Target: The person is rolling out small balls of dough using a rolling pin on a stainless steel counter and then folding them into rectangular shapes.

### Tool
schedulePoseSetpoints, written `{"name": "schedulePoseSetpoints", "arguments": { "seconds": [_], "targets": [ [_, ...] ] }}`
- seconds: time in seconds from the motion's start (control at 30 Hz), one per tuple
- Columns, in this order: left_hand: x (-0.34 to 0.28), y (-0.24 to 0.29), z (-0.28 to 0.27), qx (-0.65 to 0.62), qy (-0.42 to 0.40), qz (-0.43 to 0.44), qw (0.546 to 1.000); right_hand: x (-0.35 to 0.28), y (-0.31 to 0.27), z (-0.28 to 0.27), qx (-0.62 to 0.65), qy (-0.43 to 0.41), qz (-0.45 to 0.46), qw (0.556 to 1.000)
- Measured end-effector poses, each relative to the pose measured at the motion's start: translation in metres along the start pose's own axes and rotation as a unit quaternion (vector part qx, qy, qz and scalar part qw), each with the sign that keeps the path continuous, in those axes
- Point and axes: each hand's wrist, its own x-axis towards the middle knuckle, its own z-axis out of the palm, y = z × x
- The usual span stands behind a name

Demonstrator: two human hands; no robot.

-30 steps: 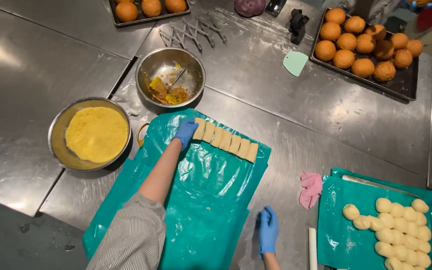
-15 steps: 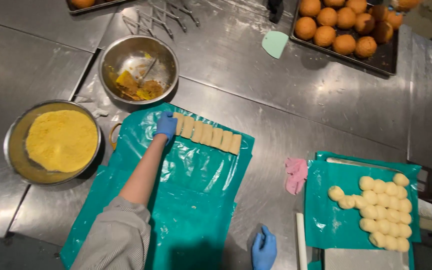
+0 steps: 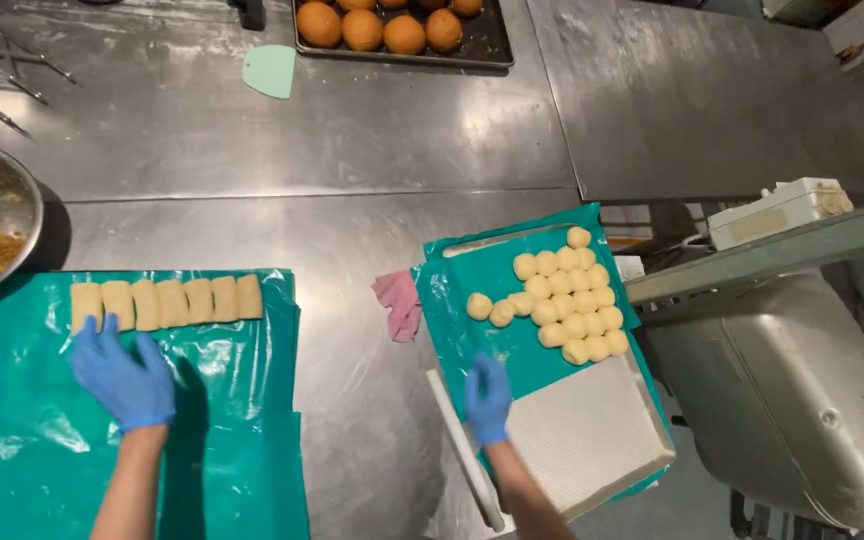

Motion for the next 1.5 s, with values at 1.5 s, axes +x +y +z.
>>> {"name": "schedulePoseSetpoints", "arguments": {
  "seconds": [1.5],
  "targets": [
    [-0.282, 0.144, 0.056, -0.414, -0.418, -0.169, 0.791, -0.105, -0.124, 0.024, 0.269, -0.284, 0.022, 0.92]
  ]
}}
